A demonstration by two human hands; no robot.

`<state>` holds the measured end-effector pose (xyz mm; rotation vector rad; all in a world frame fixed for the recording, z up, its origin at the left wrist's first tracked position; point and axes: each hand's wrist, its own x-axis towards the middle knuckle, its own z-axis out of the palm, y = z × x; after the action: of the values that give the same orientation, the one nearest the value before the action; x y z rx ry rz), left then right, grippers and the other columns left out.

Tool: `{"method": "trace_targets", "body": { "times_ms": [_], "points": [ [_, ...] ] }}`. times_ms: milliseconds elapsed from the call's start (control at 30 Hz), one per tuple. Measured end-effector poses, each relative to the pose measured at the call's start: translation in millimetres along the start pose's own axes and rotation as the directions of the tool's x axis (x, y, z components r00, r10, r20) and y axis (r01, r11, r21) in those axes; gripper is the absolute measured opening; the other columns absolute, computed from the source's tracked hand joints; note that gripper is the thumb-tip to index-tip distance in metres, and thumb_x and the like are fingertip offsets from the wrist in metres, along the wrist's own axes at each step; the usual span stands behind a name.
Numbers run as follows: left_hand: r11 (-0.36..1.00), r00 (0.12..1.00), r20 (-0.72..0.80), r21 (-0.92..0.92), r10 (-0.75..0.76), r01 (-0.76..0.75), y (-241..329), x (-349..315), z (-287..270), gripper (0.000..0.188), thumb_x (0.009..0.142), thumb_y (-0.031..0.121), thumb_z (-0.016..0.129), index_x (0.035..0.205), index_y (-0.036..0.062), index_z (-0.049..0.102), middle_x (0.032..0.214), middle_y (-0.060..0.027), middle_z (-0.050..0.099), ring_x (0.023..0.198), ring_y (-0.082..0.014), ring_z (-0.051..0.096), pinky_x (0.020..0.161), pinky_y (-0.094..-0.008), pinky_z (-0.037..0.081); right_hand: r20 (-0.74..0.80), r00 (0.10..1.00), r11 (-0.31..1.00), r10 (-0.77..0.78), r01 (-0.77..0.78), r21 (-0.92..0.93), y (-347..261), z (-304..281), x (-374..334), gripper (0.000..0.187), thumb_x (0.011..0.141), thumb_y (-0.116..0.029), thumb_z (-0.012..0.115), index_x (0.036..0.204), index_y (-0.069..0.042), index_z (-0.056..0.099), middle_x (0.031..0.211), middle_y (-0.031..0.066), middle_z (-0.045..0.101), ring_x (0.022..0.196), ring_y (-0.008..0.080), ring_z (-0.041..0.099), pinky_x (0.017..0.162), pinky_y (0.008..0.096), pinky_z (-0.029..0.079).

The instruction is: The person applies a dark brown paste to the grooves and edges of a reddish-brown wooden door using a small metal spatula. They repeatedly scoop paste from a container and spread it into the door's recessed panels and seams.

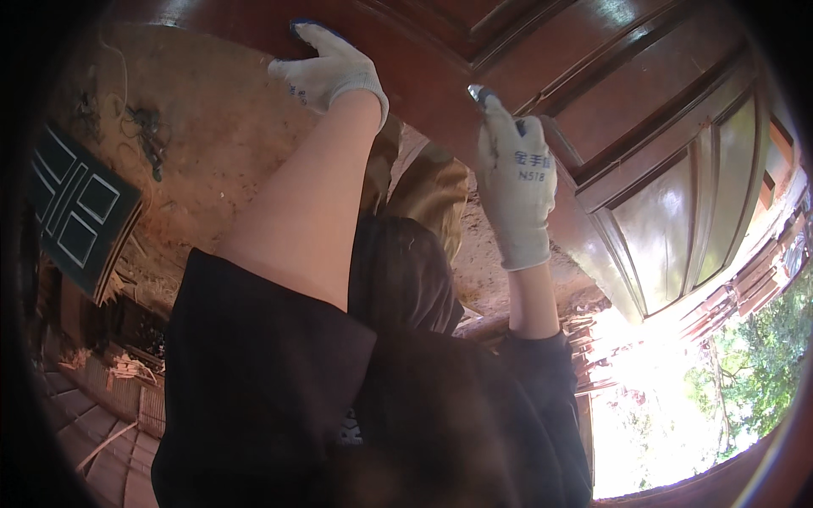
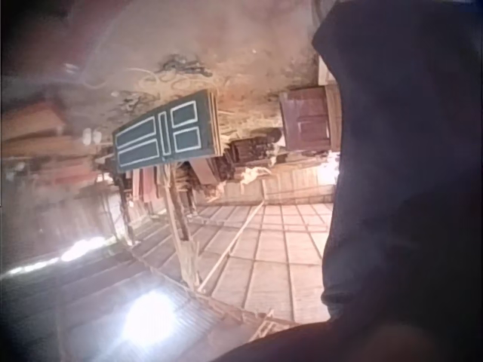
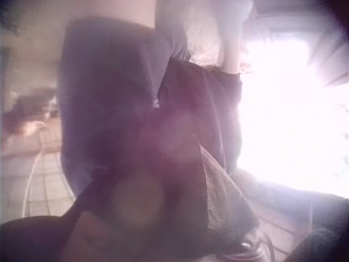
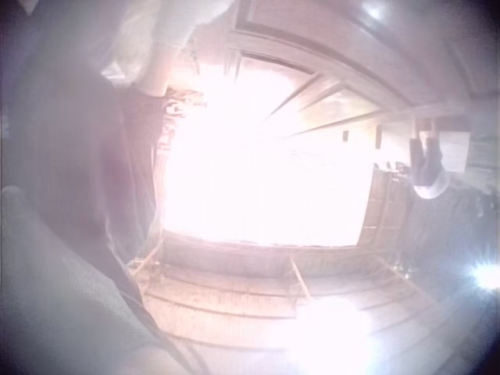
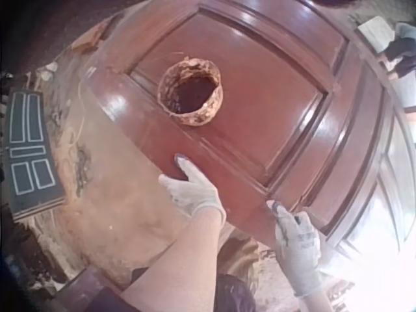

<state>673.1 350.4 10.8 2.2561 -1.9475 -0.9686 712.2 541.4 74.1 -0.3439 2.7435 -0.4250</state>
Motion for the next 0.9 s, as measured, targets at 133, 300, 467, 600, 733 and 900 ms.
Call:
{"method": "trace_targets", "body": {
  "times_ms": [133, 300, 467, 600, 733, 900],
  "points": [
    [0.999, 0.999, 0.029, -0.022, -0.038, 0.039, 6, -2, -11, 0.077, 0.103, 0.057, 0.039, 0.147, -0.0056, 0.029, 0.134, -0.0295, 0.055, 0.111, -0.0403, 0.067, 0.094, -0.0451, 0.059, -0.07, 0.997, 0.998, 0.044, -0.04, 0.048, -1, 20, 9, 0.038, 0.097, -0.017, 0.063, 0.135, -0.021, 0.065, 0.09, 0.0097, 0.059, 0.071, 0.0278, 0.065, 0.063, 0.0419, 0.055],
    [1.0, 1.0, 0.019, 0.0, -0.003, 0.003, 3, -2, -5, 0.076, 0.103, 0.056, 0.038, 0.146, -0.0057, 0.031, 0.132, -0.0292, 0.057, 0.111, -0.0412, 0.067, 0.093, -0.0458, 0.06, -0.041, 0.998, 0.985, 0.047, -0.053, -0.166, -6, 31, 3, 0.037, 0.099, -0.02, 0.062, 0.135, -0.023, 0.065, 0.089, 0.0086, 0.059, 0.067, 0.0279, 0.065, 0.058, 0.0427, 0.054],
    [1.0, 1.0, 0.018, -0.026, -0.011, 0.011, 1, 2, -7, 0.076, 0.104, 0.056, 0.037, 0.147, -0.0059, 0.03, 0.133, -0.0291, 0.056, 0.114, -0.0412, 0.066, 0.094, -0.0458, 0.06, -0.057, 0.996, 0.984, 0.074, -0.082, -0.158, -11, 19, 1, 0.037, 0.097, -0.025, 0.062, 0.134, -0.032, 0.064, 0.088, 0.008, 0.062, 0.066, 0.0294, 0.069, 0.055, 0.0432, 0.057],
    [0.999, 0.998, 0.052, 0.014, -0.038, 0.037, 7, -5, -10, 0.077, 0.104, 0.057, 0.036, 0.147, -0.0065, 0.029, 0.133, -0.0293, 0.055, 0.116, -0.0413, 0.065, 0.095, -0.0463, 0.059, -0.108, 0.993, 0.991, 0.044, -0.057, -0.118, -15, 14, 11, 0.034, 0.098, -0.021, 0.063, 0.132, -0.024, 0.066, 0.085, 0.0091, 0.06, 0.065, 0.0281, 0.066, 0.056, 0.042, 0.054],
    [1.0, 1.0, 0.027, -0.01, -0.011, 0.012, 0, 0, -8, 0.078, 0.104, 0.057, 0.036, 0.147, -0.007, 0.028, 0.131, -0.0299, 0.056, 0.114, -0.0413, 0.065, 0.095, -0.0464, 0.059, -0.028, 0.996, 0.968, 0.084, -0.088, -0.233, -32, 14, 3, 0.029, 0.097, -0.018, 0.064, 0.125, -0.018, 0.07, 0.083, 0.009, 0.06, 0.065, 0.0278, 0.065, 0.057, 0.0414, 0.053],
    [0.999, 0.998, 0.051, 0.016, -0.049, 0.048, 7, -2, -9, 0.078, 0.104, 0.057, 0.036, 0.148, -0.0063, 0.028, 0.133, -0.0305, 0.056, 0.113, -0.0417, 0.066, 0.096, -0.0453, 0.06, -0.112, 0.993, 0.993, 0.048, -0.059, -0.104, -25, -4, 19, 0.027, 0.096, -0.025, 0.062, 0.122, -0.023, 0.069, 0.086, 0.0091, 0.065, 0.069, 0.0306, 0.07, 0.059, 0.0407, 0.057]
  ]
}}
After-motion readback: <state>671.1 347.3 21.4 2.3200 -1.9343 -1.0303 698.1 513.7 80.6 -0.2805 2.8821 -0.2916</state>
